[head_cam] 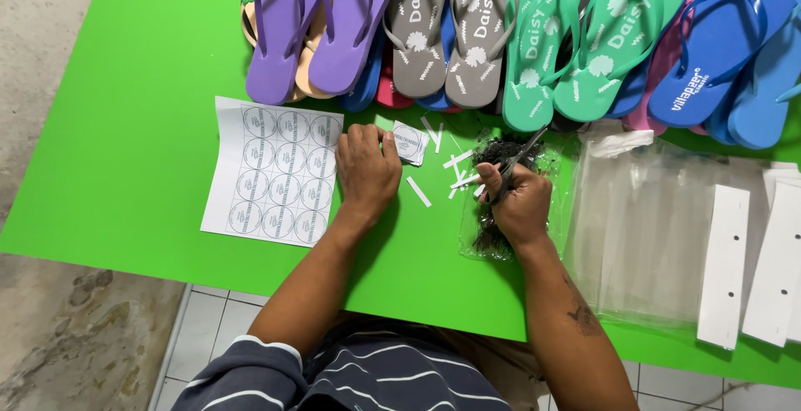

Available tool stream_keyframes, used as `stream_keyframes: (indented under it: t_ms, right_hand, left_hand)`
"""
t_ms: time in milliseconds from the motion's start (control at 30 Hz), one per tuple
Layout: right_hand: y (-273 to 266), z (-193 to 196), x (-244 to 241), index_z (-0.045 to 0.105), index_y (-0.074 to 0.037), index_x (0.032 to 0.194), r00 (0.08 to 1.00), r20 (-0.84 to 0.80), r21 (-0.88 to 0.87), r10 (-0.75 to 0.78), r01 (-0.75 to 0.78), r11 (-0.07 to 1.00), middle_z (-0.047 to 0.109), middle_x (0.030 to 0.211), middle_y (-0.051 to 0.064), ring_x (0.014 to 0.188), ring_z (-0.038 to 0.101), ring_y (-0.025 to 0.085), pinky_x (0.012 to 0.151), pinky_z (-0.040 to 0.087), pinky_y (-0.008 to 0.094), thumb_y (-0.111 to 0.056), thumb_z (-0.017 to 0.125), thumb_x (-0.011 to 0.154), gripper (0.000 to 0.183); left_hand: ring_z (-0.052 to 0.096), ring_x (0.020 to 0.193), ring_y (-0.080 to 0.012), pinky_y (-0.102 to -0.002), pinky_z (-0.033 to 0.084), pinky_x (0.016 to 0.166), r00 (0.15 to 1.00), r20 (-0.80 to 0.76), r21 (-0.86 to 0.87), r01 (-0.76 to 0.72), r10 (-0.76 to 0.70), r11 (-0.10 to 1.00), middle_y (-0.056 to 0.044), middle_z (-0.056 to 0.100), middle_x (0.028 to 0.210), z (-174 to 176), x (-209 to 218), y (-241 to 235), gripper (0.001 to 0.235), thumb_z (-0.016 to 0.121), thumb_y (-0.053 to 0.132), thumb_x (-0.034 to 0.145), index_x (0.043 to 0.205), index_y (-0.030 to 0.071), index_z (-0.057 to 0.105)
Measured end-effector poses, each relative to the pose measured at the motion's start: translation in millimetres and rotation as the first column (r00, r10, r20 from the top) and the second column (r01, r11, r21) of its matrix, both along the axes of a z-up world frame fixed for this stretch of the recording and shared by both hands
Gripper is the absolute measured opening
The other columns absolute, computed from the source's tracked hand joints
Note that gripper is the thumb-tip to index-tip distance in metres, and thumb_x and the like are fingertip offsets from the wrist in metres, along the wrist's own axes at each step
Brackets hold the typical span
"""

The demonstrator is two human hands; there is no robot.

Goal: Cutting out circular labels from a printed sheet using scissors on a green work surface.

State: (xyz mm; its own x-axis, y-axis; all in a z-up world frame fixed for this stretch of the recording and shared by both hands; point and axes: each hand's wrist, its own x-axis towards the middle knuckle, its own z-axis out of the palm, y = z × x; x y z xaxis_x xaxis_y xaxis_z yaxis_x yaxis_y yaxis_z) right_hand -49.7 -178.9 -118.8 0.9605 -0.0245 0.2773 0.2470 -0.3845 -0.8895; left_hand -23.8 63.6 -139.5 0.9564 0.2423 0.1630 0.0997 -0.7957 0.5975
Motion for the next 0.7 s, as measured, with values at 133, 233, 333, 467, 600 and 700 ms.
stream_keyframes:
  t_ms: [133, 233, 333, 467, 600, 700]
  right_hand:
    - [1, 3, -1, 0.077, -0.012, 0.074, 1.0, -0.002, 0.012, 0.006, -0.006, 1.0, 0.064, 0.049, 0.008, 0.046, 0.063, 0.021, 0.059, 0.051, 0.032, -0.043, 0.073, 0.104, 0.043]
    - [1, 3, -1, 0.077, -0.012, 0.073, 1.0, -0.003, 0.016, 0.01, -0.01, 1.0, 0.064, 0.049, 0.007, 0.047, 0.063, 0.019, 0.059, 0.051, 0.031, -0.041, 0.075, 0.103, 0.041]
    - [2, 6, -2, 0.078, -0.013, 0.075, 1.0, -0.015, 0.043, 0.007, -0.006, 0.999, 0.065, 0.05, 0.008, 0.048, 0.064, 0.019, 0.06, 0.052, 0.031, -0.041, 0.073, 0.104, 0.041]
    - [3, 7, -2, 0.078, -0.013, 0.075, 1.0, -0.013, 0.049, 0.014, -0.013, 0.999, 0.065, 0.049, 0.008, 0.046, 0.064, 0.019, 0.059, 0.051, 0.031, -0.042, 0.073, 0.104, 0.041]
    - [3, 7, -2, 0.077, -0.013, 0.074, 1.0, -0.015, 0.041, 0.01, -0.01, 0.999, 0.064, 0.049, 0.008, 0.046, 0.064, 0.02, 0.058, 0.051, 0.031, -0.042, 0.074, 0.103, 0.041]
    - [4, 8, -2, 0.077, -0.013, 0.074, 1.0, -0.016, 0.032, 0.015, -0.014, 0.999, 0.064, 0.049, 0.008, 0.046, 0.064, 0.02, 0.058, 0.052, 0.031, -0.042, 0.073, 0.103, 0.041]
  left_hand:
    - [0.052, 0.088, -0.0288, -0.043, 0.039, 0.079, 1.0, 0.005, 0.029, 0.005, -0.005, 1.0, -0.006, 0.052, 0.097, -4, 0, -4, 0.027, 0.043, 0.033, 0.105, 0.089, 0.015, 0.053]
    - [0.053, 0.088, -0.0315, -0.045, 0.04, 0.078, 0.999, 0.041, 0.071, -0.002, -0.001, 0.997, -0.008, 0.051, 0.097, -3, -1, -7, 0.027, 0.048, 0.036, 0.103, 0.088, 0.014, 0.054]
    - [0.052, 0.084, -0.0284, -0.043, 0.041, 0.076, 0.993, 0.12, 0.094, 0.004, -0.015, 0.996, -0.009, 0.049, 0.096, -4, -5, -12, 0.041, 0.051, 0.051, 0.103, 0.108, 0.01, 0.054]
    - [0.053, 0.09, -0.0329, -0.045, 0.045, 0.079, 0.972, 0.2, 0.177, 0.088, -0.123, 0.98, -0.018, 0.053, 0.105, -8, -8, -22, 0.081, 0.074, 0.053, 0.084, 0.138, 0.0, 0.046]
    - [0.054, 0.094, -0.034, -0.045, 0.046, 0.083, 0.972, 0.192, 0.188, 0.097, -0.133, 0.977, -0.019, 0.054, 0.109, -6, -7, -31, 0.085, 0.081, 0.036, 0.079, 0.145, -0.003, 0.042]
    - [0.054, 0.094, -0.0342, -0.045, 0.047, 0.082, 0.968, 0.215, 0.194, 0.084, -0.126, 0.977, -0.018, 0.054, 0.109, -11, -4, -34, 0.082, 0.077, 0.031, 0.078, 0.145, -0.001, 0.043]
